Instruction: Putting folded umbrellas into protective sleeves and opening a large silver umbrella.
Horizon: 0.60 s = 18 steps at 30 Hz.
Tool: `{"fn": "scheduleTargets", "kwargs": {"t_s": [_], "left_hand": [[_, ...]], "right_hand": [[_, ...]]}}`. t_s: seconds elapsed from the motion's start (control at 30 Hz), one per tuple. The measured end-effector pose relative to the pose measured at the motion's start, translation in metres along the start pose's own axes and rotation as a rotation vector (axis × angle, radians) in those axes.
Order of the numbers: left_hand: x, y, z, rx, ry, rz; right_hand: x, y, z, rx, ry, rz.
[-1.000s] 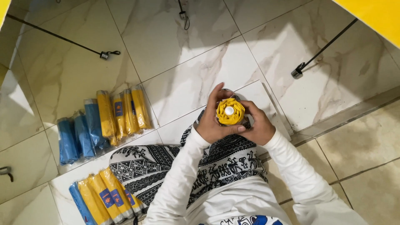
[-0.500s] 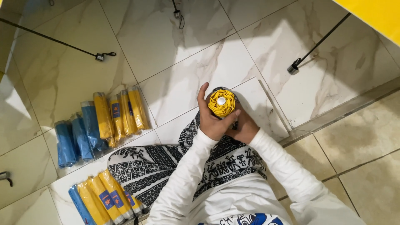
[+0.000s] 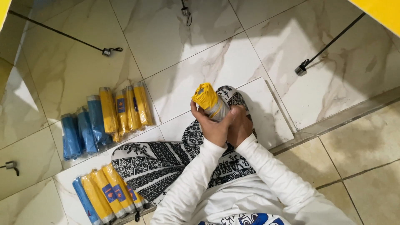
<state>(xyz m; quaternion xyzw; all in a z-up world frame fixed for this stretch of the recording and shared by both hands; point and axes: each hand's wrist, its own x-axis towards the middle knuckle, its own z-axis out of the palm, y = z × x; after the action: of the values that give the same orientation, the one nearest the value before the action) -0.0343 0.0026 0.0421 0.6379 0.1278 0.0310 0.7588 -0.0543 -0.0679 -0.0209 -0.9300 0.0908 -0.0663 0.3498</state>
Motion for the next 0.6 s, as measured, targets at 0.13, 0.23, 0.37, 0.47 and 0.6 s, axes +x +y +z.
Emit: {"fn": "scheduleTargets", "kwargs": {"t_s": [0.13, 0.23, 0.37, 0.47, 0.6], "left_hand": [[0.022, -0.044, 0.002, 0.071, 0.181, -0.053], [0.041, -0.081, -0.007, -0.065, 0.245, -0.099], [0.045, -0.047, -0.022, -0.325, -0.053, -0.141], [0.046, -0.025, -0.032, -0.536, -0.242, -0.191], [0.048, -0.021, -0.041, -0.631, -0.307, -0.207]], "right_hand": [[-0.006, -0.006, -0.001, -0.024, -0.080, -0.029], [-0.014, -0.007, -0.002, -0.084, -0.099, -0.188], [-0.015, -0.029, -0.019, 0.292, -0.311, -0.008], [-0.008, -0.038, -0.031, 0.730, -0.471, 0.031], [-0.022, -0.014, -0.008, 1.159, -0.638, 0.060]]}}
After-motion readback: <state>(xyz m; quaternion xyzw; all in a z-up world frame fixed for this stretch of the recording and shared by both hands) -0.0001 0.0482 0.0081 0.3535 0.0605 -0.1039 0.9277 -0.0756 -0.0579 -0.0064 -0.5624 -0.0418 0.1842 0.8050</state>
